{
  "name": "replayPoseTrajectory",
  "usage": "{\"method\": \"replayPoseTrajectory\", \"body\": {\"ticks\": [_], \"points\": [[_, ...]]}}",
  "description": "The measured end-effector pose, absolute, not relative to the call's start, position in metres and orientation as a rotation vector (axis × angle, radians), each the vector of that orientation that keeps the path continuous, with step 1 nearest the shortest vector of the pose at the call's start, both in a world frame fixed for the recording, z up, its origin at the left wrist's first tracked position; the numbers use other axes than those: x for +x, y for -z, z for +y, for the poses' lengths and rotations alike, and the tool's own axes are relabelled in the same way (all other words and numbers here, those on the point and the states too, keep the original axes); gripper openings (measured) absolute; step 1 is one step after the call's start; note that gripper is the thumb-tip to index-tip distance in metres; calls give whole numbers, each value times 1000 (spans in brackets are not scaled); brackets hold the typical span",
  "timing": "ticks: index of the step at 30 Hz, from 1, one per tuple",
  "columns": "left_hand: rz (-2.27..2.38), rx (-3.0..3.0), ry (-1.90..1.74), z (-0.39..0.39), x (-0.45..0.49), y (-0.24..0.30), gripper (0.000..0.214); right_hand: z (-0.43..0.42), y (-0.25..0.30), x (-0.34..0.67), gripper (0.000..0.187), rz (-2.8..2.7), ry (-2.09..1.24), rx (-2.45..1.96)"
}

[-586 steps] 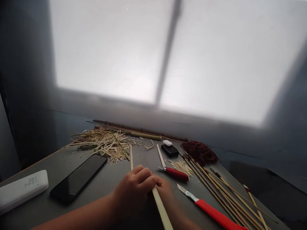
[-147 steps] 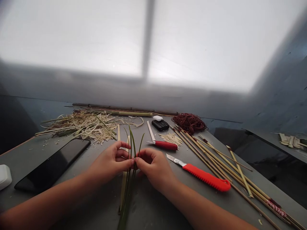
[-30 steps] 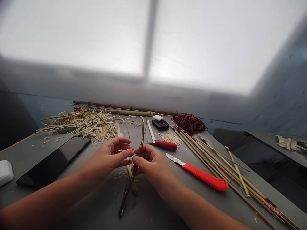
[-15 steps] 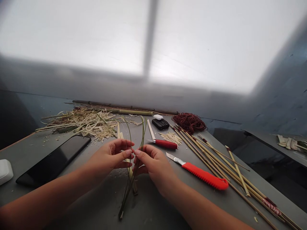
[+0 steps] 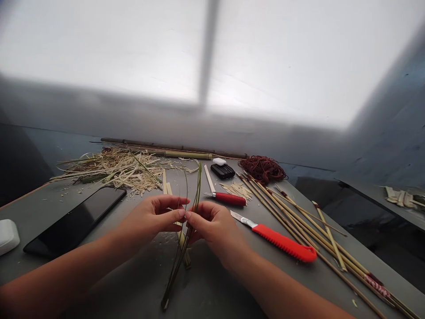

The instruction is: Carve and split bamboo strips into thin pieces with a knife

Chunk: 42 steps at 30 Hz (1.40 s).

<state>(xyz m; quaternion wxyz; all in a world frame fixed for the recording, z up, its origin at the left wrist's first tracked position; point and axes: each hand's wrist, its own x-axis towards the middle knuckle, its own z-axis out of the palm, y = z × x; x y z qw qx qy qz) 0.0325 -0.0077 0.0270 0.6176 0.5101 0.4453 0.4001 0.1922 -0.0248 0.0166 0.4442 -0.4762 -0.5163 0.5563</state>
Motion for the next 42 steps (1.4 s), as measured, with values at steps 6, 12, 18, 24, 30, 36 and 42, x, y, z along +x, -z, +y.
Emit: {"method": "replayPoseTrajectory", "body": {"ticks": [6,12,18,24,30,36,42], "points": [[962,1167,-975,-7,32,-25,14,-24,-13,193,34,-1314,-1419,-1154],[915,1140,-985,-7,33,-26,17,-23,-12,195,32,-1333,-1437,-1115],[934,1174,-980,-7,32,-24,15,-25,-18,193,25,-1378,-1397,-1122],[995,1329,-917,-4,31,-19,13,-23,-16,195,27,-1363,-1403,-1188],[1086,1372,-843,-4,30,-17,18,-18,-7,200,23,-1479,-1317,-1269],[1071,1285,-748,-3,29,-15,22,-18,-5,197,19,-1535,-1283,-1245],[1060,1311,-768,-4,28,-15,23,-22,-11,196,24,-1439,-1373,-1234]]}}
